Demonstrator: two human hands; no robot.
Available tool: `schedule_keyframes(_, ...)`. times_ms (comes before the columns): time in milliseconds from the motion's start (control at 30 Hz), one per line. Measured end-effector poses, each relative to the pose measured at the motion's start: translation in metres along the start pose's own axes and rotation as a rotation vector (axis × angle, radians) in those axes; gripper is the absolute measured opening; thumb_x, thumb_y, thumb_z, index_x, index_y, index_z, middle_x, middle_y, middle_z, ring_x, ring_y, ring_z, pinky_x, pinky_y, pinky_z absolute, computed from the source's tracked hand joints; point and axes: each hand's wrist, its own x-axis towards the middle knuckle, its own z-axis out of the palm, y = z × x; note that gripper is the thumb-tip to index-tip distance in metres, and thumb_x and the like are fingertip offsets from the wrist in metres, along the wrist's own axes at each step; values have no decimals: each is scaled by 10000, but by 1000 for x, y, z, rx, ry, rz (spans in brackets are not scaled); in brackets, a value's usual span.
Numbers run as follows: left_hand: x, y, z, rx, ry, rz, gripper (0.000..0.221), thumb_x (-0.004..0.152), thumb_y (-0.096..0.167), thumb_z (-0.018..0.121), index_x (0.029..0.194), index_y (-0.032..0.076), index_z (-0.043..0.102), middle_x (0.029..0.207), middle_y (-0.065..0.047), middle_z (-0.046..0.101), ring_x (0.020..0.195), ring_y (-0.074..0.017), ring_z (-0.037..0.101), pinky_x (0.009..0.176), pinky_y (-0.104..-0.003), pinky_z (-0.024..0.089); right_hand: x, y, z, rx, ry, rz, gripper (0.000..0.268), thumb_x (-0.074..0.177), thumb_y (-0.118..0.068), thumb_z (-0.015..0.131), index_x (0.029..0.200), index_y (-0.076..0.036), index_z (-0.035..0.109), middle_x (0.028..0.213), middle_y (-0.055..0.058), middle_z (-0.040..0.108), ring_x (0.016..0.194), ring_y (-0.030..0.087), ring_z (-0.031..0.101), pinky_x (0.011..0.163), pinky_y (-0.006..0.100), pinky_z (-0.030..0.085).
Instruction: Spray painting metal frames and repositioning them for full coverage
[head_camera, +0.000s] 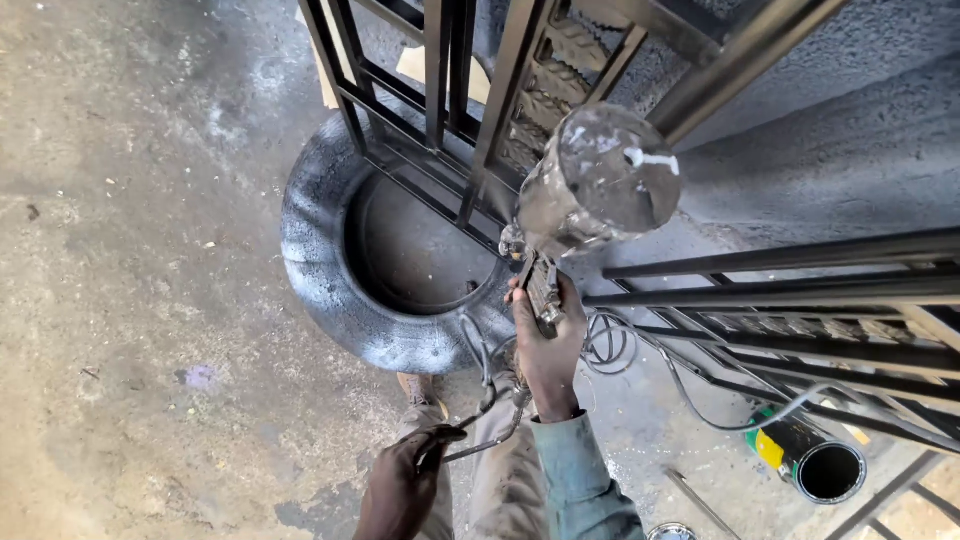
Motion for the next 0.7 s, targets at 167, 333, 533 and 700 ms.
schedule_keyframes(167, -8, -1, -31, -193, 10, 123, 317, 926, 183, 580, 1076, 240, 854, 1113, 40, 866, 1026, -108, 812, 820, -250, 596, 1, -2, 14, 131, 16, -143, 129, 962, -62, 665, 1090, -80, 661, 1013, 51, 731, 860, 140, 691, 902, 304, 580)
schedule_keyframes(333, -4, -29, -29, -183, 57, 216, 301, 938, 197, 589, 1105, 238, 836, 1137, 54, 855, 1044, -109, 816, 864, -249, 601, 6, -9, 15, 106, 65, -198, 144, 962, -85, 676, 1102, -65, 656, 986, 64, 743, 865, 168, 715, 905, 337, 598)
schedule_keyframes(533, 0, -37, -31, -268, 66, 70, 258, 907, 244, 631, 1030, 244, 858, 1018, 89, 912, 1000, -43, 837, 865, -214, 613, 0, -49, 13, 163, 69, -278, 129, 985, -107, 634, 1098, -45, 637, 985, 83, 727, 835, 172, 700, 847, 333, 596)
schedule_keyframes(700, 10, -56, -10, -728, 190, -218, 282, 845, 67, 716, 1066, 27, 886, 923, -128, 932, 938, -153, 834, 909, -244, 586, 5, -71, 10, 222, 82, -336, 120, 992, -42, 620, 1107, -19, 593, 995, 106, 695, 850, 185, 675, 862, 320, 572)
